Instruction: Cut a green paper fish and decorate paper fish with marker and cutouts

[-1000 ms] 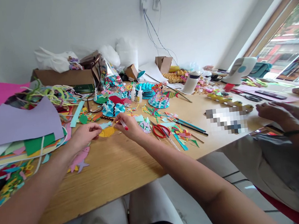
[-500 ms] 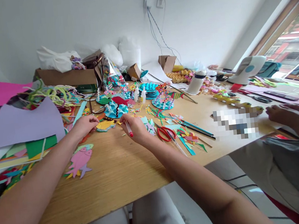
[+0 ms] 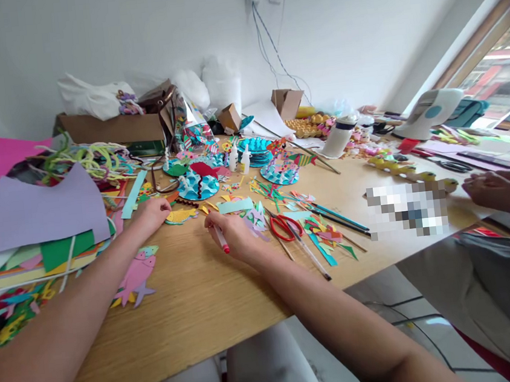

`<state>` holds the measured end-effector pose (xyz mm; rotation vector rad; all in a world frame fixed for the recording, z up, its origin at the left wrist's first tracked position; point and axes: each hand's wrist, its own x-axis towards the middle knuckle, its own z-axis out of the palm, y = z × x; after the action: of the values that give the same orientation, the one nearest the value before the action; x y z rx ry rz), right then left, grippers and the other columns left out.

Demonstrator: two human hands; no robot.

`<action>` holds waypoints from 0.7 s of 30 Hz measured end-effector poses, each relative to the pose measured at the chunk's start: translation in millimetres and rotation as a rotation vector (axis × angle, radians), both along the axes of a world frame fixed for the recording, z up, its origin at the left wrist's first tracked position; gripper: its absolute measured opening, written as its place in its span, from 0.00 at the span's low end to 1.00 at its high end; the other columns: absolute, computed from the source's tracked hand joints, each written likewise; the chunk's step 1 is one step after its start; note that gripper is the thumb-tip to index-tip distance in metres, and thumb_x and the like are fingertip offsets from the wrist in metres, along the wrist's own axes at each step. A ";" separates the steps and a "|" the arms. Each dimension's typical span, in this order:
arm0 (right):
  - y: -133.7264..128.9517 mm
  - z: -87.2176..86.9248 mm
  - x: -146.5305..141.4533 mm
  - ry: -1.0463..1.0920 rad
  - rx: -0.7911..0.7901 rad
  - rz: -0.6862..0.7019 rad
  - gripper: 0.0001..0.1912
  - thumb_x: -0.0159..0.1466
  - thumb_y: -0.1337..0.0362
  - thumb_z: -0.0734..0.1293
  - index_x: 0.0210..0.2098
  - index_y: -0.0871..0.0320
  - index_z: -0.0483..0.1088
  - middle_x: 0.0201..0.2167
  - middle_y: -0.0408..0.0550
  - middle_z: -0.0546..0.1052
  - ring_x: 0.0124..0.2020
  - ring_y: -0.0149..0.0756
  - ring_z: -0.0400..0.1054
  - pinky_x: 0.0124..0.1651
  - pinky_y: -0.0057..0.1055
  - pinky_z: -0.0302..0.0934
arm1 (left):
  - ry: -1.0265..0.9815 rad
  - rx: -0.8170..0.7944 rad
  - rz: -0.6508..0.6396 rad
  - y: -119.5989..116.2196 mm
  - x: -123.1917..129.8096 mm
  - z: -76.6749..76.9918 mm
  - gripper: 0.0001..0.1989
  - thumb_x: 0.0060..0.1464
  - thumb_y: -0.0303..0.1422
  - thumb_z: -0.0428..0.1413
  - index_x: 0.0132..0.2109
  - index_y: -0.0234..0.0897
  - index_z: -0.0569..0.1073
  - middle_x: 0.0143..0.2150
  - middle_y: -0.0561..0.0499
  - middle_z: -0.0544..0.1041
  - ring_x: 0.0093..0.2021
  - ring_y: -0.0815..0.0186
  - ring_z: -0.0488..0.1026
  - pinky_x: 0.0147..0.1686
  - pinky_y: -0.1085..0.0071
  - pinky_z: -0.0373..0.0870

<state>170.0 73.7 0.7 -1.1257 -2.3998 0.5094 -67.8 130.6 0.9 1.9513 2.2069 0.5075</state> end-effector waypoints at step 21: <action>8.2 -16.4 -0.7 0.109 0.045 0.025 0.15 0.52 0.73 0.61 0.39 0.58 0.69 0.27 0.43 0.73 0.27 0.32 0.64 0.29 0.25 0.50 | 0.064 0.106 -0.185 -27.2 11.9 18.5 0.15 0.48 0.26 0.48 0.37 0.40 0.78 0.45 0.46 0.79 0.47 0.55 0.73 0.48 0.64 0.66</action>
<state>169.3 81.9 -15.7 -1.0237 -2.3218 0.5085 -55.9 103.4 19.4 2.2288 2.0456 0.5522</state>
